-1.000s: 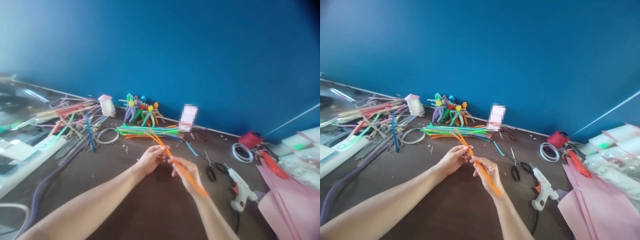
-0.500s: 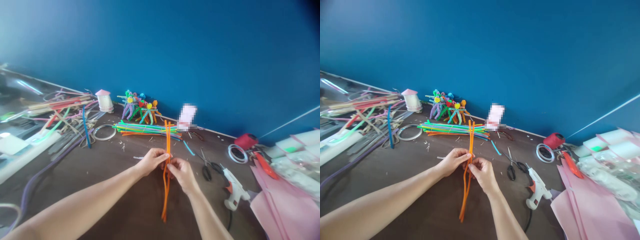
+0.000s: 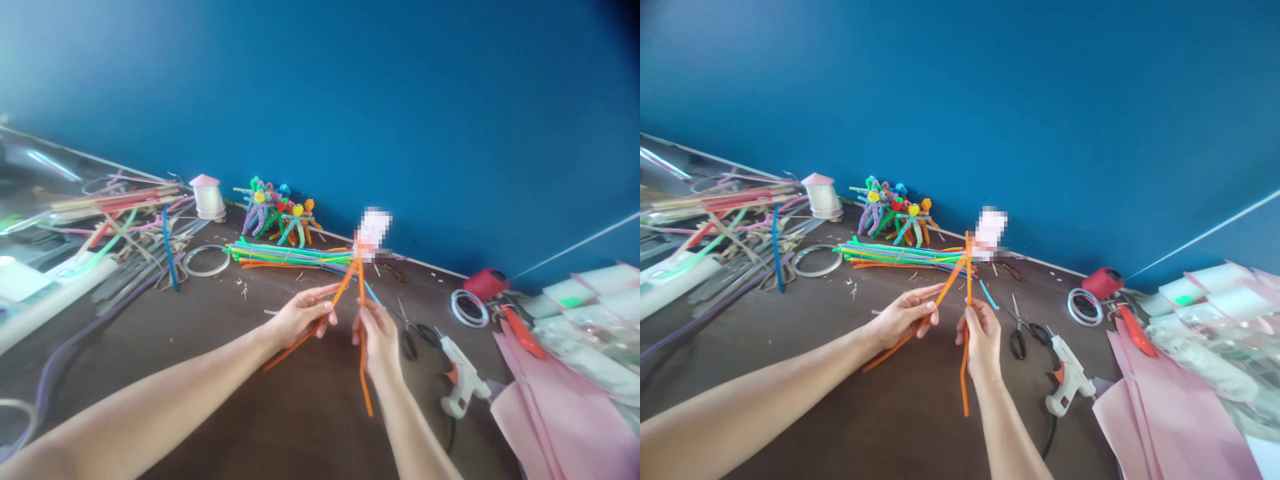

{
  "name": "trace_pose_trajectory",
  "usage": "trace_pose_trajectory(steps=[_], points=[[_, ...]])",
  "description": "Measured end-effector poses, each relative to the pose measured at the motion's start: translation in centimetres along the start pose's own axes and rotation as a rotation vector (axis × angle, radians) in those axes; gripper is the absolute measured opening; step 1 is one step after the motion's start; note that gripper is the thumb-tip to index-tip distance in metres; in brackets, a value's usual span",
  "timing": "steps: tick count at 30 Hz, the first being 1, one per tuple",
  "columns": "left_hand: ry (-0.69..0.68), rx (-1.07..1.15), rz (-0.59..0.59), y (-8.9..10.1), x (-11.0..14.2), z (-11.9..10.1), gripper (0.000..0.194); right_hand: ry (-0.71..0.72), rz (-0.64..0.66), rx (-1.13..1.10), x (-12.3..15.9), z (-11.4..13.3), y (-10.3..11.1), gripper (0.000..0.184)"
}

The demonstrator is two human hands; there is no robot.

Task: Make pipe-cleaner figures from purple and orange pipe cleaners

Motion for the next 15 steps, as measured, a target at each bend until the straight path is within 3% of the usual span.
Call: trace_pose_trajectory(steps=[3, 7, 15], points=[[-0.001, -0.054, 0.03, -0.3, 0.0, -0.1, 0.048, -0.07, 0.102, 0.063, 0.0, -0.9, -1.4, 0.022], [0.041, -0.063, 0.027, -0.1, 0.0, 0.7, 0.032, -0.111, 0.255, 0.059, 0.6, -1.6, -3.2, 0.016], [0.08, -0.064, 0.026, 0.4, 0.0, 1.6, 0.02, -0.109, 0.23, 0.116, 0.3, -1.8, -2.7, 0.016]])
Point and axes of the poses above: each hand's wrist, its own x-axis away from the middle knuckle, its own y-axis out of the back of the hand, z = x × y, the point moved 10 cm from there along -x, towards the middle knuckle, and after that the axes turned 10 degrees about -y, right-handed, at the moved point
